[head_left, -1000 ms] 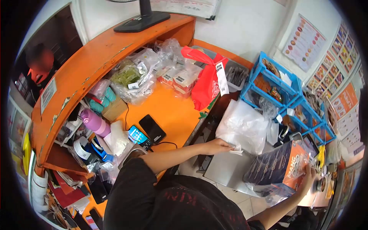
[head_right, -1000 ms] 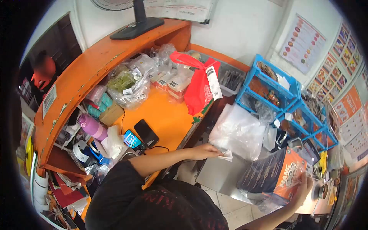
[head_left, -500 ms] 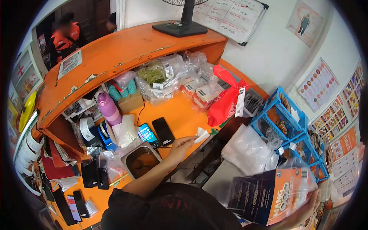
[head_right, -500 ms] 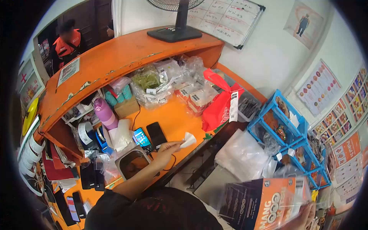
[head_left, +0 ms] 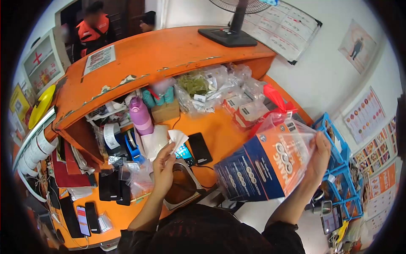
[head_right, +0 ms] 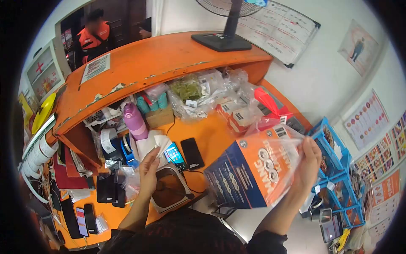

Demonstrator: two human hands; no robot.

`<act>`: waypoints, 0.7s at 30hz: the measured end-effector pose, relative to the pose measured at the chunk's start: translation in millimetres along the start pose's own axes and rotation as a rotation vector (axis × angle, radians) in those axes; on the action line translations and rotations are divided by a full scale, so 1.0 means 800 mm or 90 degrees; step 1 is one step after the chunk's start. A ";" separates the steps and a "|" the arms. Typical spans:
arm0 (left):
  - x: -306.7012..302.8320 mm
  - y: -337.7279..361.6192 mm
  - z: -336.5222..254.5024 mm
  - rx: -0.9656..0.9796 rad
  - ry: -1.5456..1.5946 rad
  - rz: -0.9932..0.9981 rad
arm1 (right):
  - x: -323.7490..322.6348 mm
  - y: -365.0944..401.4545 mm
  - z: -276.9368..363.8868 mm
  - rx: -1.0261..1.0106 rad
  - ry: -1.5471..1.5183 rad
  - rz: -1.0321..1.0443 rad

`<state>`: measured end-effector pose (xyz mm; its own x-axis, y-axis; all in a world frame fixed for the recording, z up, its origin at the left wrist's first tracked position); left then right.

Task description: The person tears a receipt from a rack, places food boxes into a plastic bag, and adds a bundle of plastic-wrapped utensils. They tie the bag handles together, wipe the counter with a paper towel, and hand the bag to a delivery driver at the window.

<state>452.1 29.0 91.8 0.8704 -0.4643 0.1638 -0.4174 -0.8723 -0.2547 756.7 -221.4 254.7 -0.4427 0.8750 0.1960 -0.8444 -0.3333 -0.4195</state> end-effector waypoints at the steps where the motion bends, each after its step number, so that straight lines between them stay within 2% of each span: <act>1: -0.011 0.001 -0.006 -0.015 -0.028 -0.017 | 0.018 -0.014 -0.015 0.023 -0.037 0.036; 3: -0.033 0.003 0.002 0.005 -0.043 -0.040 | 0.056 -0.040 -0.038 0.056 -0.092 0.093; 6: -0.055 0.007 0.006 0.031 -0.061 -0.078 | 0.100 -0.070 -0.070 0.037 -0.082 0.157; 14: -0.062 0.004 0.015 0.026 -0.048 -0.119 | 0.196 -0.133 -0.136 0.000 -0.005 0.133; 15: -0.061 0.004 0.018 0.014 -0.045 -0.120 | 0.196 -0.160 -0.166 -0.075 0.037 0.126; 16: -0.061 0.005 0.021 0.002 -0.043 -0.120 | 0.203 -0.176 -0.179 -0.077 0.032 0.132; 18: -0.064 0.007 0.026 -0.003 -0.045 -0.133 | 0.213 -0.193 -0.192 -0.193 0.140 0.063; 19: -0.066 0.008 0.027 -0.005 -0.056 -0.139 | 0.218 -0.201 -0.199 -0.192 0.135 0.070; 21: -0.070 0.013 0.030 -0.005 -0.070 -0.158 | 0.226 -0.213 -0.204 -0.300 0.230 0.005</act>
<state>405.5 49.8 56.9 0.9693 -0.2170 0.1156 -0.1892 -0.9586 -0.2127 870.2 50.9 216.7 -0.2476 0.9648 -0.0880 -0.5795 -0.2203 -0.7846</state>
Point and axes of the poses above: each hand's wrist, its own y-axis away from the middle knuckle, its own x-axis out of the palm, z = x × y, the point moved 3 cm from there along -y, towards the middle knuckle, and after that the axes turned 1 degree about y, right-handed, at the moved point
